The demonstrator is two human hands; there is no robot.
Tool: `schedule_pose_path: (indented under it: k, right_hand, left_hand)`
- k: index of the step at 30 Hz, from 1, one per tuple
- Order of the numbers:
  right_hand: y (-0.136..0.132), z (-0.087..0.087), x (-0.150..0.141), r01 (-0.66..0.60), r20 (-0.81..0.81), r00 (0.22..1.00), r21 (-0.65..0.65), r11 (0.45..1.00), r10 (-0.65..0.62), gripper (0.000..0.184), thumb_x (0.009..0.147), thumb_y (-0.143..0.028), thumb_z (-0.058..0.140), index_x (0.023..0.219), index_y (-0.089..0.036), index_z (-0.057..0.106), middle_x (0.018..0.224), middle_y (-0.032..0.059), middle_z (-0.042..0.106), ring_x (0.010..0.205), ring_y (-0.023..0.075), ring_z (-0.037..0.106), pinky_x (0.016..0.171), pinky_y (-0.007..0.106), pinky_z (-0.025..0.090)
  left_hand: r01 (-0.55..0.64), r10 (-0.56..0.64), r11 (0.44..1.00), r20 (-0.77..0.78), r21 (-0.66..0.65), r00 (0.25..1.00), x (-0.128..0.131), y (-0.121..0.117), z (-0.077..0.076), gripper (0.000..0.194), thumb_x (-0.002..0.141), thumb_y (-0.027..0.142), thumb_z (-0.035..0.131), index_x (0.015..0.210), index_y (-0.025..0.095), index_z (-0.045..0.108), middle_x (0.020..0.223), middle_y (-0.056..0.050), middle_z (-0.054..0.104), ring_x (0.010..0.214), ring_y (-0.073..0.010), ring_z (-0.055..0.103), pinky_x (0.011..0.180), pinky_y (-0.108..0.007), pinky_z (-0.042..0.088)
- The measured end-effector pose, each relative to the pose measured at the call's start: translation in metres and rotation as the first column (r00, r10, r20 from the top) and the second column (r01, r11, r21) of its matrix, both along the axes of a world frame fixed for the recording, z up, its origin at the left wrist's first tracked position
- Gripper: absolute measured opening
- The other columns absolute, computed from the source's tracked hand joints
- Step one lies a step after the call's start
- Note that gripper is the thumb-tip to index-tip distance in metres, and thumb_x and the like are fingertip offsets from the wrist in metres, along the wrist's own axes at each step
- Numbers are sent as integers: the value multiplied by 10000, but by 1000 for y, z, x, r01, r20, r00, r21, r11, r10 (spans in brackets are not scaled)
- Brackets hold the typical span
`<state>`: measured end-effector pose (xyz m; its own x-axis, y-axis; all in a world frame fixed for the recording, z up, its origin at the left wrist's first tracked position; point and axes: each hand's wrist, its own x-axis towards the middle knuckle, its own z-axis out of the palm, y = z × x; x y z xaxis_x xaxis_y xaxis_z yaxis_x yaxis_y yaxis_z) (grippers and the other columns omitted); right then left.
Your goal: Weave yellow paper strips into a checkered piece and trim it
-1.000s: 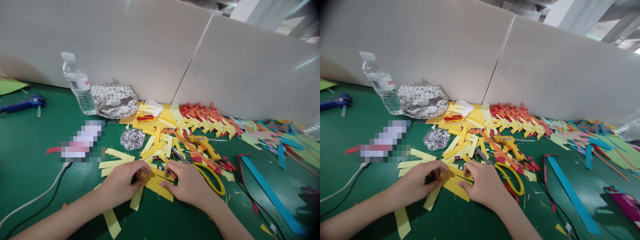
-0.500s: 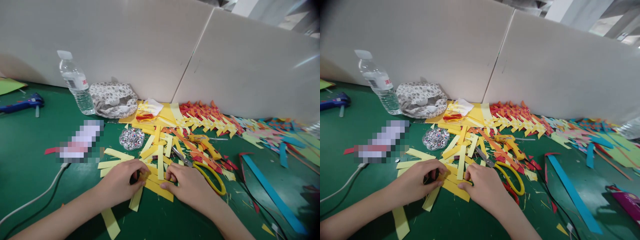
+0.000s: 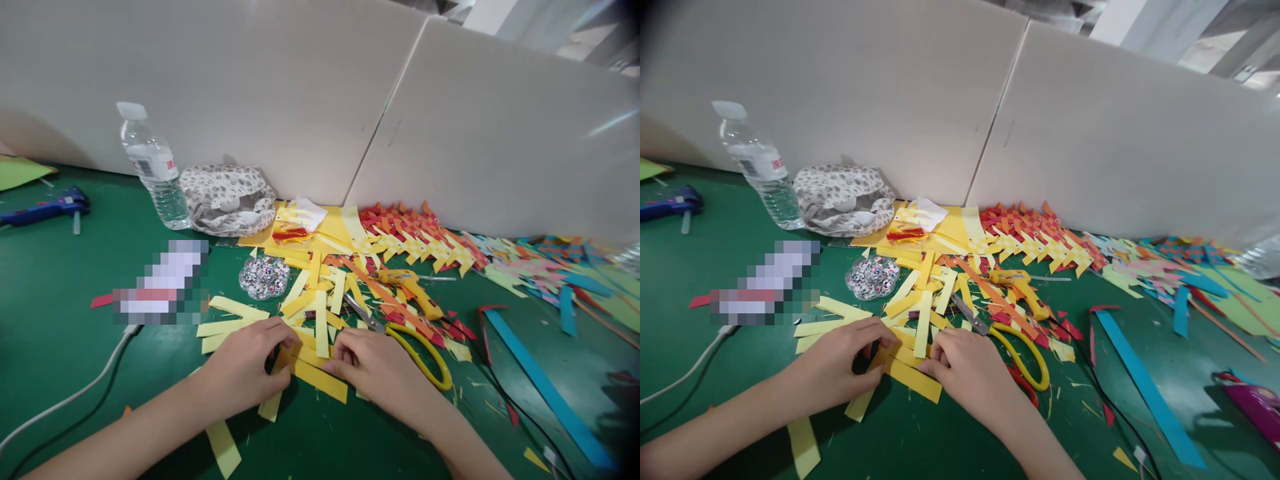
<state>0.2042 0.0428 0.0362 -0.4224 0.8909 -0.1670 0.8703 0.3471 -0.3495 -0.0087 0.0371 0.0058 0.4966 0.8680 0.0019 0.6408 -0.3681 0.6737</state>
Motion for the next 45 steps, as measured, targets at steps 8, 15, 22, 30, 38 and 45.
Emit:
schedule_pose_path:
  k: [8,15,22,30,38,45]
  right_hand:
    - [-4,-1,-6,-156,-147,971,196,968,186,255,902,-292,424,707,-183,547,690,2,570,658,125,516,584,242,337]
    - [-4,-8,-12,-102,-384,906,205,973,176,239,900,-289,429,727,-188,560,719,18,578,687,133,539,615,240,412]
    - [9,-19,-6,7,-319,934,472,881,164,311,870,-158,423,1166,-222,492,1132,58,595,1065,188,519,919,356,412]
    - [19,-34,-15,-275,14,947,552,787,321,377,849,-64,405,1169,-224,525,1088,40,649,1043,213,525,951,454,348]
    - [11,-28,-13,-43,-274,911,680,732,308,258,850,-96,476,1068,-185,582,875,57,683,818,176,603,796,349,458]
    - [3,-18,-10,448,-825,534,89,890,-186,451,819,-272,579,1244,-228,432,778,28,681,668,161,632,597,285,527]
  left_hand:
    - [-21,21,1000,-1,7,1000,2,-1,2,144,758,290,554,888,226,557,868,-7,584,755,-180,535,599,-258,393]
    - [-2,2,1000,12,18,1000,2,1,-1,106,856,305,470,859,228,543,866,-1,590,775,-168,558,618,-244,397]
    - [-26,30,997,-51,75,998,2,2,-2,193,873,231,382,733,194,509,758,-22,561,672,-170,548,558,-249,378]
    - [-83,83,997,3,5,997,3,2,1,120,847,228,399,827,206,515,783,-23,594,699,-189,563,580,-263,388]
    - [-137,140,989,40,-56,989,1,1,-2,60,856,260,374,833,217,408,594,35,499,514,-154,483,466,-233,284]
    - [-182,193,979,133,-92,972,0,3,-7,100,845,239,407,808,238,314,592,52,497,522,-151,487,470,-221,280]
